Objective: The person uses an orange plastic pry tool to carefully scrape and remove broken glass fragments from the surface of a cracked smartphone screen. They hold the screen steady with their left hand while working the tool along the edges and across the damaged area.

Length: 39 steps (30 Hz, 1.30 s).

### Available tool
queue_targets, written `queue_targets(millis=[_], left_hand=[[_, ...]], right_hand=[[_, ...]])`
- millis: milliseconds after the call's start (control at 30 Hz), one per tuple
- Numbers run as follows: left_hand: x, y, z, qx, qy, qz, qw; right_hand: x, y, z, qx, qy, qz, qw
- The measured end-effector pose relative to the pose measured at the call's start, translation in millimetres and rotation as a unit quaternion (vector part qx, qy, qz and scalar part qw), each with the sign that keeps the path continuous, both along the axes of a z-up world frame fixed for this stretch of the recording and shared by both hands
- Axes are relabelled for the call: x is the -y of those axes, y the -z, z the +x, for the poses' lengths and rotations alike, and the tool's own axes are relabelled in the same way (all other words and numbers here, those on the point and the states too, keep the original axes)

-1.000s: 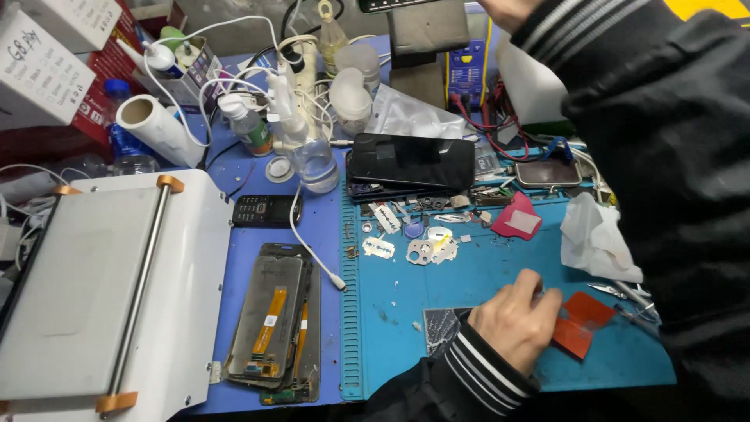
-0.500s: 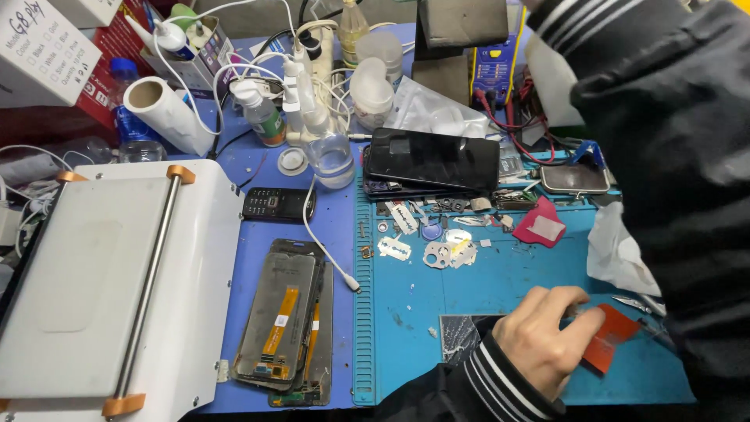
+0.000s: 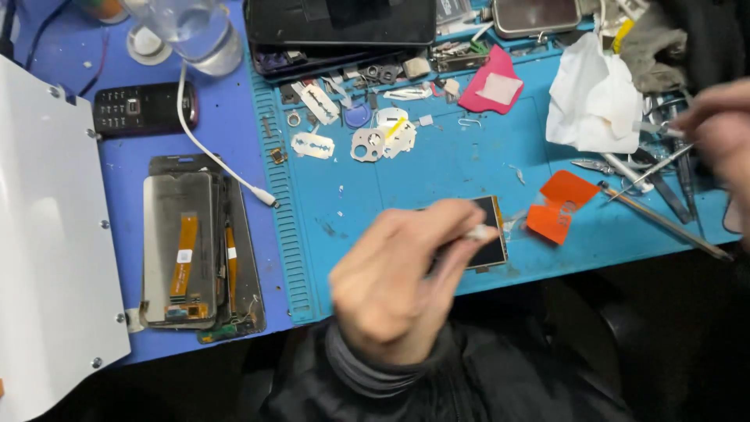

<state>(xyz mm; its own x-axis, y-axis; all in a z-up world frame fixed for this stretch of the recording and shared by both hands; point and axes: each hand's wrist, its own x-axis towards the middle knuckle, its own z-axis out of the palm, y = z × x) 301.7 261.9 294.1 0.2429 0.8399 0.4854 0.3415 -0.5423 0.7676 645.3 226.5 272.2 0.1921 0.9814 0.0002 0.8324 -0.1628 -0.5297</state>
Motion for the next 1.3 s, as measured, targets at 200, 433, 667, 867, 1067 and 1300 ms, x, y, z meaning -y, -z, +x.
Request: queue_targets(millis=[200, 433, 667, 867, 1067, 1300], left_hand=[[19.7, 13.5, -2.4, -0.078, 0.058, 0.177, 0.979], [18.3, 43.7, 19.2, -0.082, -0.020, 0.278, 0.957], [8.0, 52.6, -14.1, -0.021, -0.091, 0.145, 0.985], [13.4, 70.5, -21.8, 0.024, -0.091, 0.104, 0.990], [11.4, 69.2, -21.4, 0.004, -0.071, 0.099, 0.993], [13.0, 60.0, -19.2, -0.040, -0.043, 0.080, 0.995]], right_hand=[[25.5, -34.6, -130.9, -0.230, -0.172, 0.004, 0.958], [5.9, -20.8, -122.0, -0.173, -0.152, 0.067, 0.971], [-33.5, 20.3, -85.1, 0.184, -0.282, 0.201, 0.920], [-33.6, -0.5, -84.8, 0.142, -0.274, 0.199, 0.930], [51.5, 2.5, -44.1, -0.202, -0.028, 0.063, 0.977], [155.6, 74.1, 33.8, -0.375, -0.083, -0.209, 0.899]])
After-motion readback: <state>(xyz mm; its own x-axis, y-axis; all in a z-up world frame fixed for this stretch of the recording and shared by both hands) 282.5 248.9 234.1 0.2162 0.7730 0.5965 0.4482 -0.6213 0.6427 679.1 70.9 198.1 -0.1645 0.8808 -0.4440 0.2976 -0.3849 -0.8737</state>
